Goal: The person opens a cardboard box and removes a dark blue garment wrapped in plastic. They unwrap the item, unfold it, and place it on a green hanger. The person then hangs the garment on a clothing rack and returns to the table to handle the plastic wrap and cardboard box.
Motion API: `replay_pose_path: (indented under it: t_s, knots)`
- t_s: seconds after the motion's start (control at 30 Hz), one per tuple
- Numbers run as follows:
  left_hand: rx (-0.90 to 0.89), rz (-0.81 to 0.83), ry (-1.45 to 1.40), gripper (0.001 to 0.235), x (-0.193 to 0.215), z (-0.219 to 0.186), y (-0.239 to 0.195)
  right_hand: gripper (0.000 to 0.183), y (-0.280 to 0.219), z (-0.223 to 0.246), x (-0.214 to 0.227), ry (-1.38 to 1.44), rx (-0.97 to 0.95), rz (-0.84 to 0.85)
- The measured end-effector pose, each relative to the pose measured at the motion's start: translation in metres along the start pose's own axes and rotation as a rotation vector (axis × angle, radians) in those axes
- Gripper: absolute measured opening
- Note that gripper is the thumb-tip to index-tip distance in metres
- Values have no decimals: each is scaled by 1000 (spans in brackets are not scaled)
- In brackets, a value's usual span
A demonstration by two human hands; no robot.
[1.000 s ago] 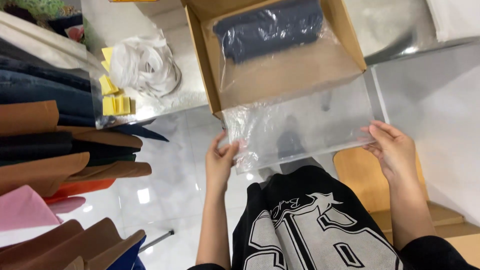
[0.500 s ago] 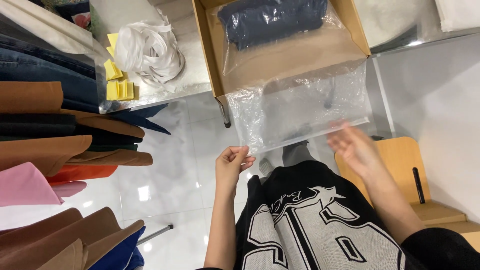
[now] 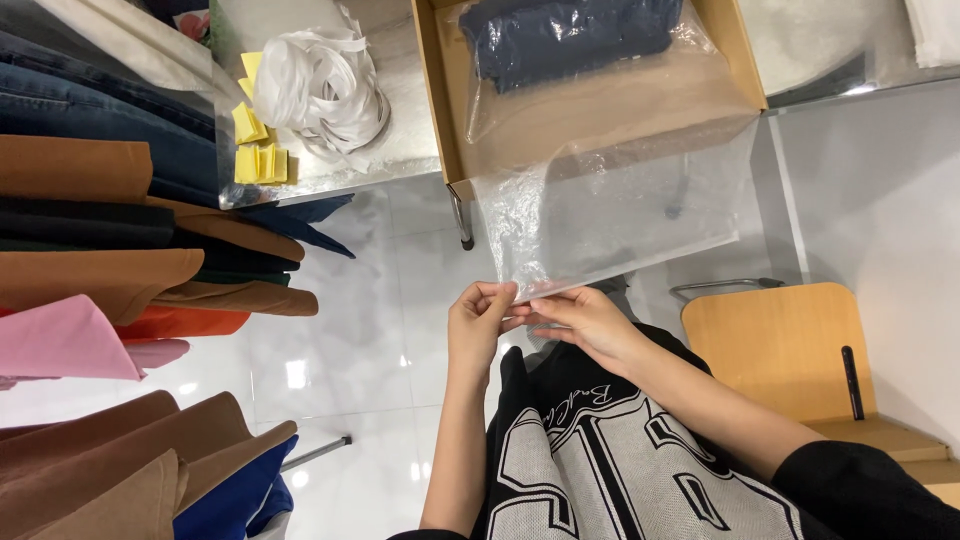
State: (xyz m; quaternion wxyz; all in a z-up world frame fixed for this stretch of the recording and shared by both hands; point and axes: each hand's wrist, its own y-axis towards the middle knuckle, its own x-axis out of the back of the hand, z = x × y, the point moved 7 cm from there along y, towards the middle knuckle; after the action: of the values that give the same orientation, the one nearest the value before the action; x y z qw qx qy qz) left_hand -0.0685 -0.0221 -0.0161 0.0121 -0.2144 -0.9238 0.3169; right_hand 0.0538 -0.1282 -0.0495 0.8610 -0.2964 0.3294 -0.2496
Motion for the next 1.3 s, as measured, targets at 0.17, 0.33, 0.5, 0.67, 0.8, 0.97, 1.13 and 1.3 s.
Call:
replay_pose_path:
  t_s: [0.17,0.33,0.5,0.67,0.8,0.97,1.13,1.3]
  knots:
    - [-8,-3,-4,22,0,2,-2,39,-6,4,-1,8,23,-25]
    - [-29,15,-14,21,3,10,6,35,-11,12,12,21,59,-69]
    - [-23,0,16,20,5,9,6,32,-11,22,37,-40,140,-108]
    - [-14,-1,36,20,3,4,2,34,-11,19,33,-94,176,-87]
    - [-22,4,32,21,2,1,1,33,-11,19,24,-88,184,-82]
    - [-32,-3,28,22,5,2,2,33,-16,24,14,-89,187,-55]
    - [-34,-6,26,20,6,5,3,32,-18,26,11,-79,180,-90]
    - [-42,-4,41,22,5,3,2,32,-11,22,43,25,169,-210]
